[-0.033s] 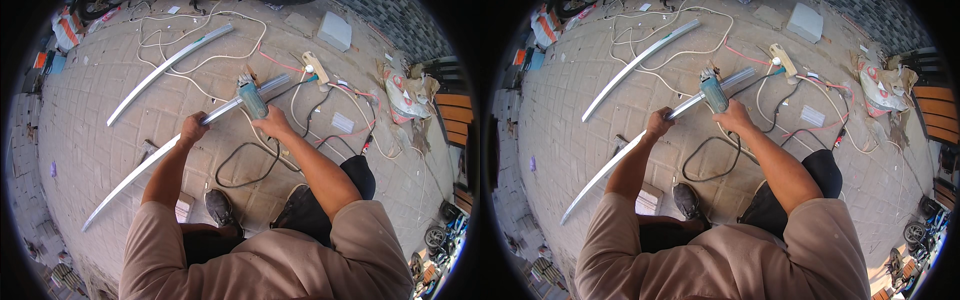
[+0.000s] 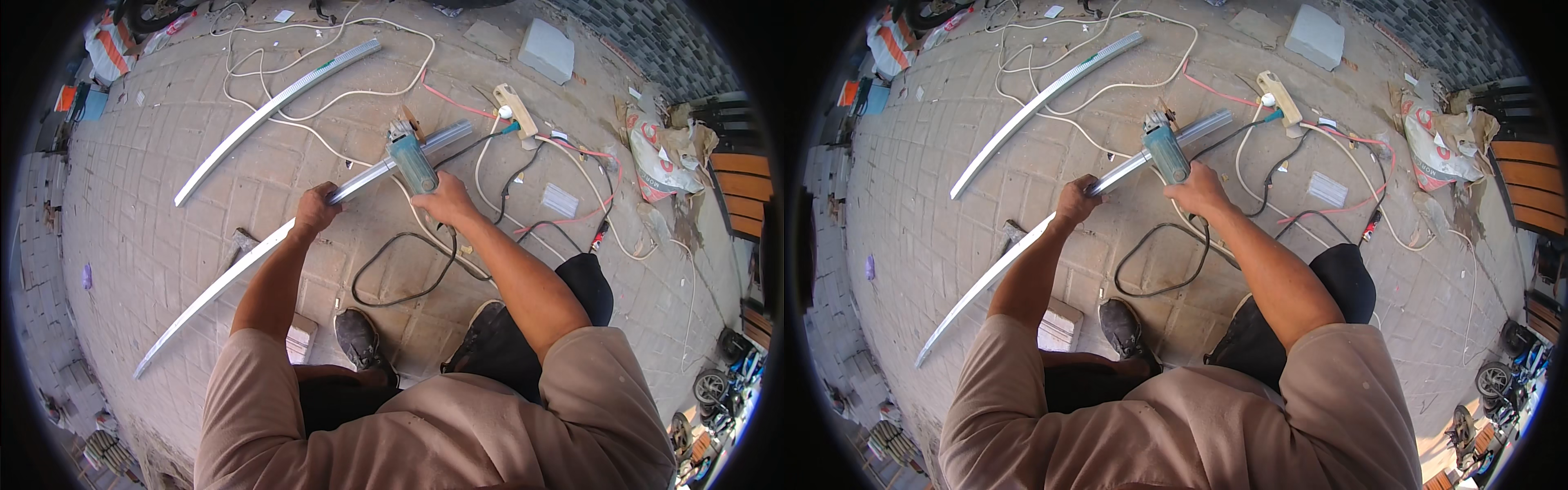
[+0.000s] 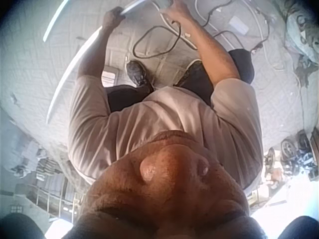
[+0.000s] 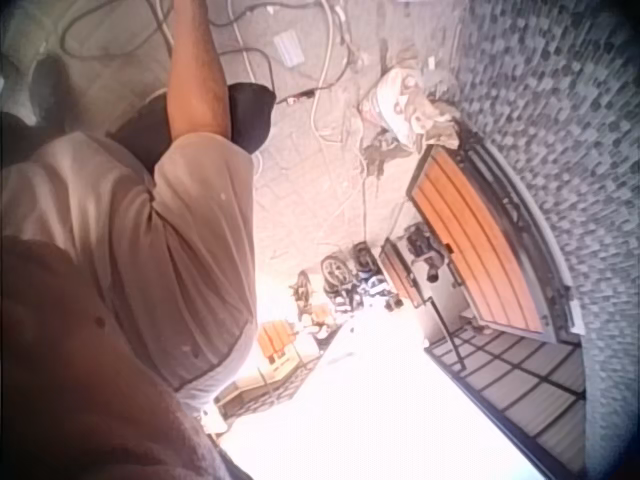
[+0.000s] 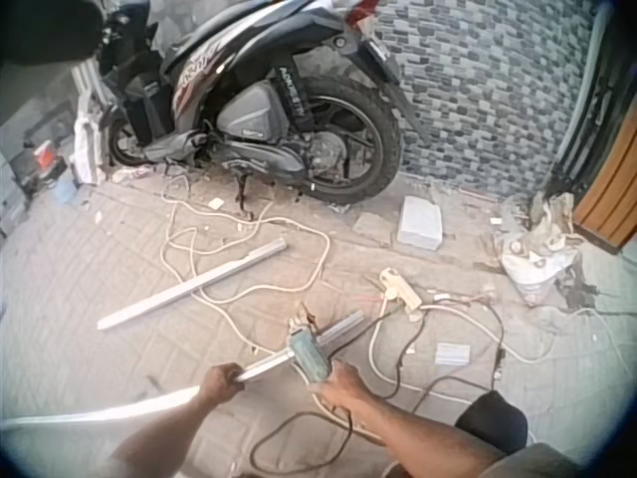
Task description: The person uses a power angle grinder to cut a metal track on the ground and then places the track against a step, where they and another person use small spacers or shims to adjust the fit.
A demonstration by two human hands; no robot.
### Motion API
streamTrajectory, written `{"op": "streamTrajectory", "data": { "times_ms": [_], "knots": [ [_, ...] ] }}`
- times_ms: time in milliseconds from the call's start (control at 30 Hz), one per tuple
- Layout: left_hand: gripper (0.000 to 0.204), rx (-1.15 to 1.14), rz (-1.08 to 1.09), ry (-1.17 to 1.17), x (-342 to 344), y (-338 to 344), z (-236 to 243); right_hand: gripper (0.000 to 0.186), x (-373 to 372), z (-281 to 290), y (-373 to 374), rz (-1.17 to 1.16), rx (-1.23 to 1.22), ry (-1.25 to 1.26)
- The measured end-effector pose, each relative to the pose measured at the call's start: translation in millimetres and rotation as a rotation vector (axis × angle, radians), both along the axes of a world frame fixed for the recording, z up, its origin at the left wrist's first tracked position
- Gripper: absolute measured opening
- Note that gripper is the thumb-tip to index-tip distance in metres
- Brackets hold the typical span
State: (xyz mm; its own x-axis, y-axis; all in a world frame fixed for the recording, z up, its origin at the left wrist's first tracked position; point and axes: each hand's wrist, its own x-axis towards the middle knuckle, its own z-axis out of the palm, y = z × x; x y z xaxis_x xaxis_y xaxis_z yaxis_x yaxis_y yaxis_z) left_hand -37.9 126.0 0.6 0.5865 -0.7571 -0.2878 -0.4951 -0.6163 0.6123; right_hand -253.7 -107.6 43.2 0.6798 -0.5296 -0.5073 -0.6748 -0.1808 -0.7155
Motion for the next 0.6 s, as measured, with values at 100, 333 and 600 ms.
{"op": "streamTrajectory", "data": {
  "times_ms": [100,333,600],
  "knots": [
    [0.037,-0.034,-0.013,-0.009,1,1,-1,0.061,1,-3,-1,-0.002,0.011,-0.002],
    [0.038,-0.022,-0.01,-0.01,1,2,-1,0.063,1,-10,-1,0.01,0.012,-0.002],
    [0.042,0.048,0.001,0.032,1,2,4,0.063,-2,-11,1,0.0,0.015,-0.015]
  ]
}}
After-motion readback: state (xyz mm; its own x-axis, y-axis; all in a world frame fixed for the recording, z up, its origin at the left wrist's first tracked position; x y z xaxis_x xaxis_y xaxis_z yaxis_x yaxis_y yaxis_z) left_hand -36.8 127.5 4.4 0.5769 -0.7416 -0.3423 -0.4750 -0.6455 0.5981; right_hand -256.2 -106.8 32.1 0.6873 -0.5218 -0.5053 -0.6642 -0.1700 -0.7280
